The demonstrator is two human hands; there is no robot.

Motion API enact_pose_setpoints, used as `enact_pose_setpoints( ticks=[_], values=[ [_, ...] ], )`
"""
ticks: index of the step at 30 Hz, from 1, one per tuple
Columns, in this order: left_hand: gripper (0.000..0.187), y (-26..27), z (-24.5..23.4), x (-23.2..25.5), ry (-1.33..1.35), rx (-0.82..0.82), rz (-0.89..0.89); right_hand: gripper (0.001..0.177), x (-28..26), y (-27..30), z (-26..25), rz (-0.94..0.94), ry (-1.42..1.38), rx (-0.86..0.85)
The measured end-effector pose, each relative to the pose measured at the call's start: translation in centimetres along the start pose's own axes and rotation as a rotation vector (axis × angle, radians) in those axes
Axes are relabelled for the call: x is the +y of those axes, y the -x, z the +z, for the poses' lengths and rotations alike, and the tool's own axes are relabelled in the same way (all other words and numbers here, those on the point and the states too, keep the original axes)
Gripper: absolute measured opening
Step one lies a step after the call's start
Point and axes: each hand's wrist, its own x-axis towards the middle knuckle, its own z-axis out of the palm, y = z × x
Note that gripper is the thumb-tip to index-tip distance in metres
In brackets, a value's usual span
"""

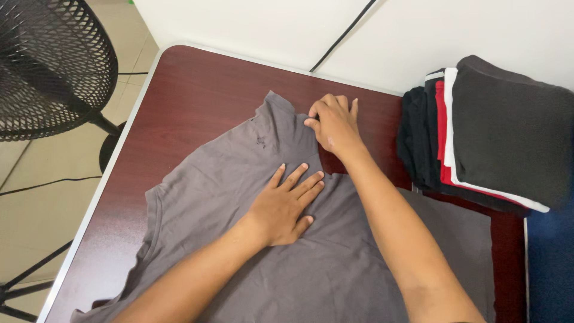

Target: The person folds a gray t-shirt on a wooden table. They smooth the fabric, fold the sleeves inward, fold the shirt in half lengthwise, and then fold it into a compact square.

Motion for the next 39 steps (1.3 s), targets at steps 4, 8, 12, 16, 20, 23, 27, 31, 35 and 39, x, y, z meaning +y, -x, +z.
enact_pose_setpoints(
  ticks=[4,8,12,16,20,23,27,31,35,39],
  values=[
    [0.068,0.2,0.0,-0.9,0.048,0.087,0.086,0.019,-0.1,-0.2,-0.4,0.021,0.028,-0.043],
    [0.064,0.2,-0.1,-1.5,0.087,0.118,0.125,0.018,-0.3,-0.9,-1.0,0.049,0.034,-0.111],
    [0.064,0.1,-0.1,-1.6,0.107,0.101,0.117,0.019,-0.3,-1.6,-1.5,0.052,0.041,-0.177],
    [0.062,0.1,0.3,-1.6,0.09,0.117,0.116,0.019,-0.5,-1.6,-1.3,0.072,0.048,-0.179],
    [0.063,-0.1,0.6,-0.3,0.035,0.206,0.063,0.019,-0.4,-1.5,-0.9,0.036,0.066,-0.179],
    [0.064,-0.6,0.1,-0.3,0.041,0.194,0.06,0.017,-0.1,-0.7,-0.8,0.038,0.06,-0.194],
    [0.053,-0.7,-1.1,-1.0,0.146,0.431,0.034,0.019,-0.1,0.3,-1.8,0.014,-0.049,-0.142],
    [0.039,-0.7,-1.1,-4.0,0.102,0.687,-0.241,0.028,-1.2,1.8,-2.6,-0.049,-0.124,-0.088],
    [0.052,-0.3,-1.1,-7.4,-0.068,0.57,-0.348,0.034,-3.9,5.0,-2.0,-0.267,-0.195,0.079],
    [0.067,-0.2,-0.1,-9.4,-0.07,0.455,-0.387,0.047,-5.2,7.5,-0.8,-0.364,-0.198,-0.065]
  ],
)
